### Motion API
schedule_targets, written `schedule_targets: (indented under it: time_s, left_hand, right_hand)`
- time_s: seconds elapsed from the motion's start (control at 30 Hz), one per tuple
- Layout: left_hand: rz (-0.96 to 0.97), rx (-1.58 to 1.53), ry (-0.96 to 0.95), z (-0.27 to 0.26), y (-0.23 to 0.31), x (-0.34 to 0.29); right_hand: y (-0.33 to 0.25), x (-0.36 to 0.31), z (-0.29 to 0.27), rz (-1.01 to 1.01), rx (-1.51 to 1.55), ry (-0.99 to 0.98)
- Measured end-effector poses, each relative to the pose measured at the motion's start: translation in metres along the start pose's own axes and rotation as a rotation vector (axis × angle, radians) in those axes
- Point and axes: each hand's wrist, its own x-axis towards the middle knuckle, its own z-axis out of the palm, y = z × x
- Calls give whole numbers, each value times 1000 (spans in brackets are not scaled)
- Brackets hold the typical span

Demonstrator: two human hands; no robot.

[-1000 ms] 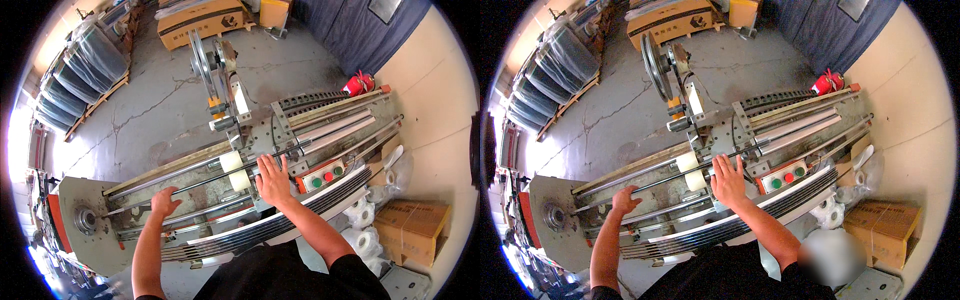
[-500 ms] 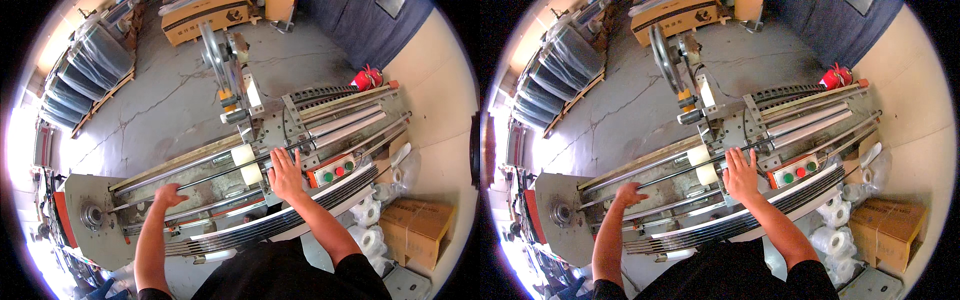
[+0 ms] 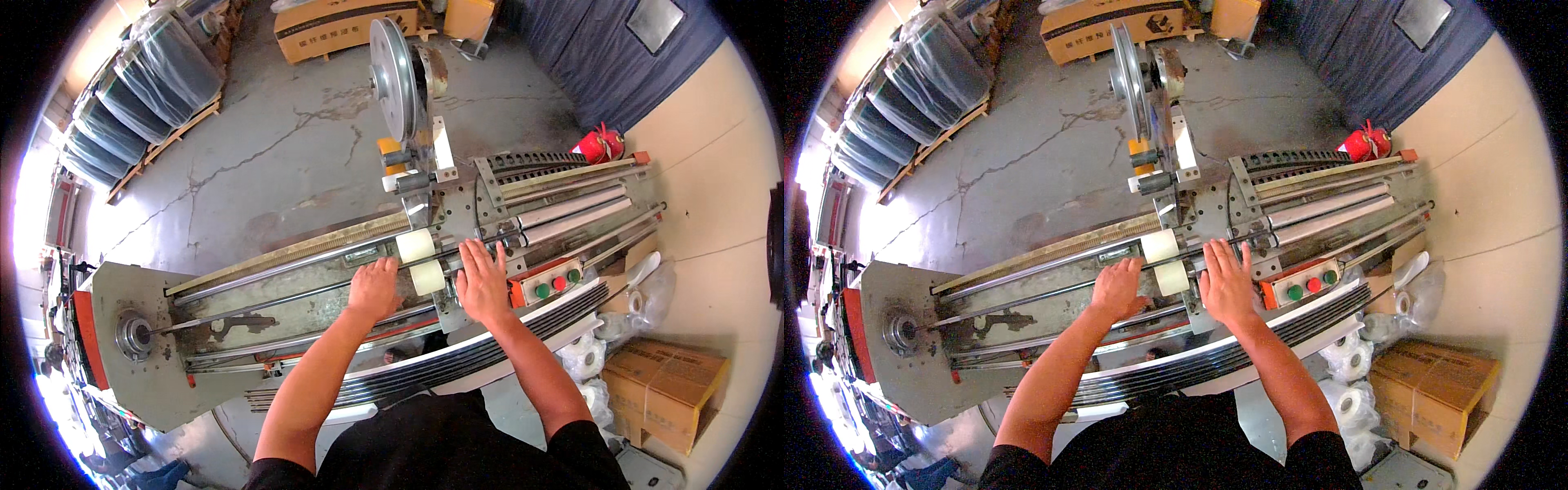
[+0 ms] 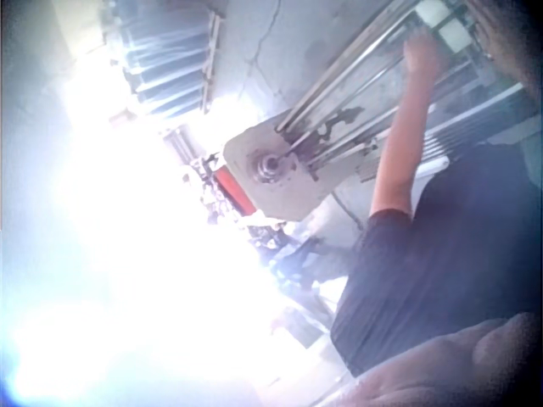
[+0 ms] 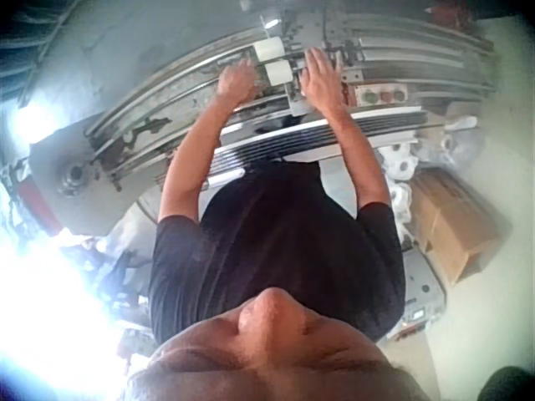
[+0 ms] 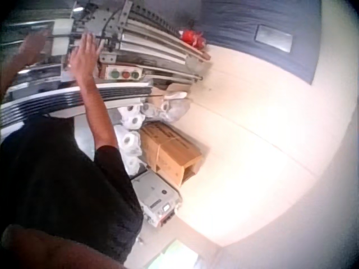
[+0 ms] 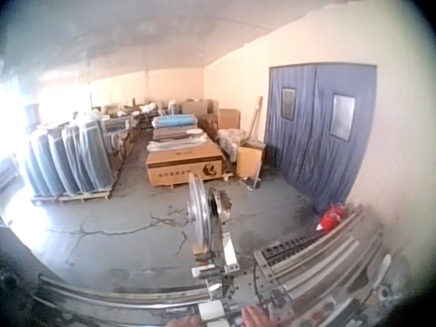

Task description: The person places thin metal rods onto an industrial machine, applies tape to wrap the ends of the rods by hand, and carries the bundle to a large table.

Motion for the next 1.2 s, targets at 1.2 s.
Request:
schedule_targets:
  time_s: [1.2]
  left_hand:
    - [-359,39,-92,9,-121,-45]
  right_hand:
    - [7,1,4,14,-2,-2]
